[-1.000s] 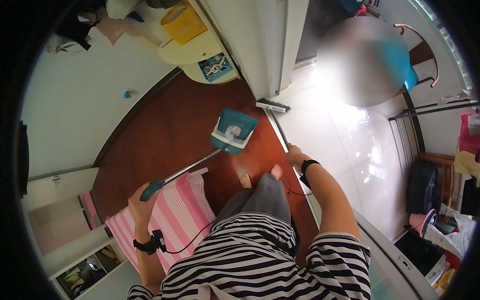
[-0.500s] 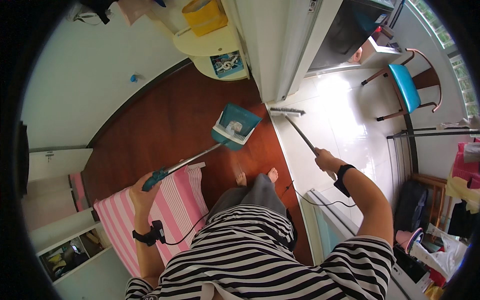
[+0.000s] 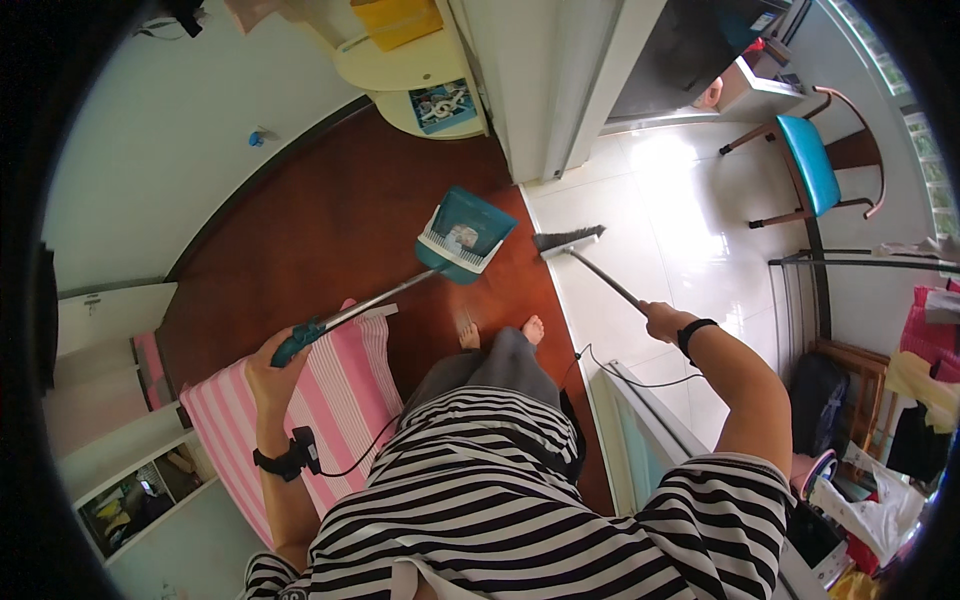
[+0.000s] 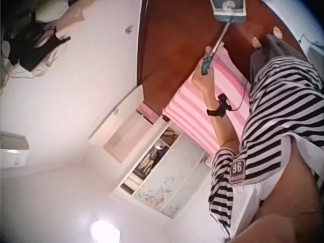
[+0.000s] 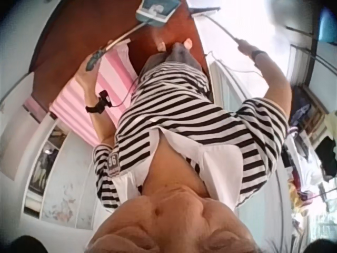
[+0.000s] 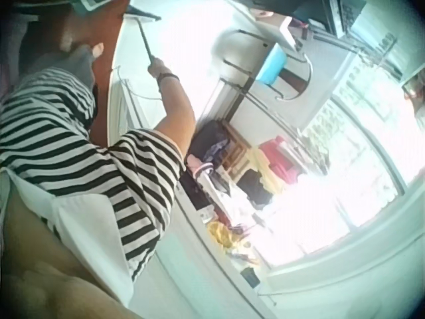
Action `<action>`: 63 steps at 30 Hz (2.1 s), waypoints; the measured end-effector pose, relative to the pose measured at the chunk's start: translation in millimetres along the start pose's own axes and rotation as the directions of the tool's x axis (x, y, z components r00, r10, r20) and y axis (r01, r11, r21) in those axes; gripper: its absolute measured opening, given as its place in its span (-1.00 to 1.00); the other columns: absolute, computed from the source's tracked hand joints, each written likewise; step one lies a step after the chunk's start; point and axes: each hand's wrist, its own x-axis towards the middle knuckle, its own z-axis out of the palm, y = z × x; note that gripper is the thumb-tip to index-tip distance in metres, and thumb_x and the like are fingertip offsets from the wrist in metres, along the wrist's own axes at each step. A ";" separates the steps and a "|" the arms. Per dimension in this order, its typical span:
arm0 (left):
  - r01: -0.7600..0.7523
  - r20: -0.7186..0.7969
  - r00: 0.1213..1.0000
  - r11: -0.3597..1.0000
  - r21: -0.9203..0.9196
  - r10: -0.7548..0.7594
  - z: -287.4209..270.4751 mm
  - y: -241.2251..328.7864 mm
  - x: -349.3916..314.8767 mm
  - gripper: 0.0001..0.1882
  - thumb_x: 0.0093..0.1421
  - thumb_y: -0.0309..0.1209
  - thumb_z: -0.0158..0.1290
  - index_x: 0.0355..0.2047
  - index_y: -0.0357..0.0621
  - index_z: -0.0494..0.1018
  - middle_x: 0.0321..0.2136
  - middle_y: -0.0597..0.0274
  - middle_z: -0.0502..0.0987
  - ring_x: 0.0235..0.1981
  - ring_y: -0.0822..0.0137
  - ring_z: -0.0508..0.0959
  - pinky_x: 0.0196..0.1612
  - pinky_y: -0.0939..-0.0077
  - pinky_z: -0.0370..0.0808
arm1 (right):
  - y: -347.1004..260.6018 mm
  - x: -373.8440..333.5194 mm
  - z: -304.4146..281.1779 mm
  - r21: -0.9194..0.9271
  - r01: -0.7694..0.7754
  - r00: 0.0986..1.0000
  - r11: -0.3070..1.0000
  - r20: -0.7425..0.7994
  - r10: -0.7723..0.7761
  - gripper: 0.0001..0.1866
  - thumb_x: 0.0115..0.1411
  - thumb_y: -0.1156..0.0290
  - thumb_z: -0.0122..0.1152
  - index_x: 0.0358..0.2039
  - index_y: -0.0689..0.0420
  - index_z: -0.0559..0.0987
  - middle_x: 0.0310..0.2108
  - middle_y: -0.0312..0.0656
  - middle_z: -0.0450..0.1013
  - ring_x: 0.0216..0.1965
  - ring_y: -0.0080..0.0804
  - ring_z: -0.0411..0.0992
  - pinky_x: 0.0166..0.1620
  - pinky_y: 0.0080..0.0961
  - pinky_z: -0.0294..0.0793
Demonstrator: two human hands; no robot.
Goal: The person sweeps the tiled floor using a broom and dustpan, collecting debris into the dustpan. They then walk to a different room and place the broom and dustpan into a storage closet.
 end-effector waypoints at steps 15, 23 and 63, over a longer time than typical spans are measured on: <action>-0.165 -0.003 0.986 0.980 -0.112 0.165 14.8 -6.9 10.8 -0.68 -0.10 -0.48 0.31 -0.26 -0.17 0.60 -0.49 0.19 0.62 -0.53 0.48 0.57 -0.42 0.65 0.48 | -15.3 -70.9 93.8 0.725 -0.135 0.952 0.675 -0.093 0.290 -0.38 0.19 0.54 -0.12 0.30 0.12 0.10 -0.44 0.03 0.49 -0.52 -0.12 0.49 -0.43 -0.20 0.52; -0.183 0.007 0.983 0.975 -0.129 0.185 14.2 -7.3 13.9 -0.67 -0.08 -0.49 0.31 -0.24 -0.19 0.59 -0.45 0.19 0.63 -0.46 0.49 0.59 -0.36 0.66 0.49 | -52.8 -64.8 140.0 0.527 -0.241 0.965 -0.815 0.044 -0.257 -0.86 0.32 0.39 -0.06 -0.11 -0.03 0.33 -0.55 -0.36 0.18 -0.67 -0.69 0.12 -0.70 -0.82 0.13; -0.227 0.106 0.966 0.970 -0.088 0.236 6.4 11.7 19.2 -0.66 -0.06 -0.57 0.28 -0.21 -0.30 0.55 -0.38 0.17 0.61 -0.38 0.50 0.56 -0.29 0.63 0.49 | -108.6 0.8 240.3 0.617 0.069 0.992 -0.784 -0.129 -0.014 -0.36 0.31 0.48 -0.12 0.32 -0.28 -0.02 -0.52 -0.37 0.14 -0.60 -0.67 0.07 -0.65 -0.81 0.05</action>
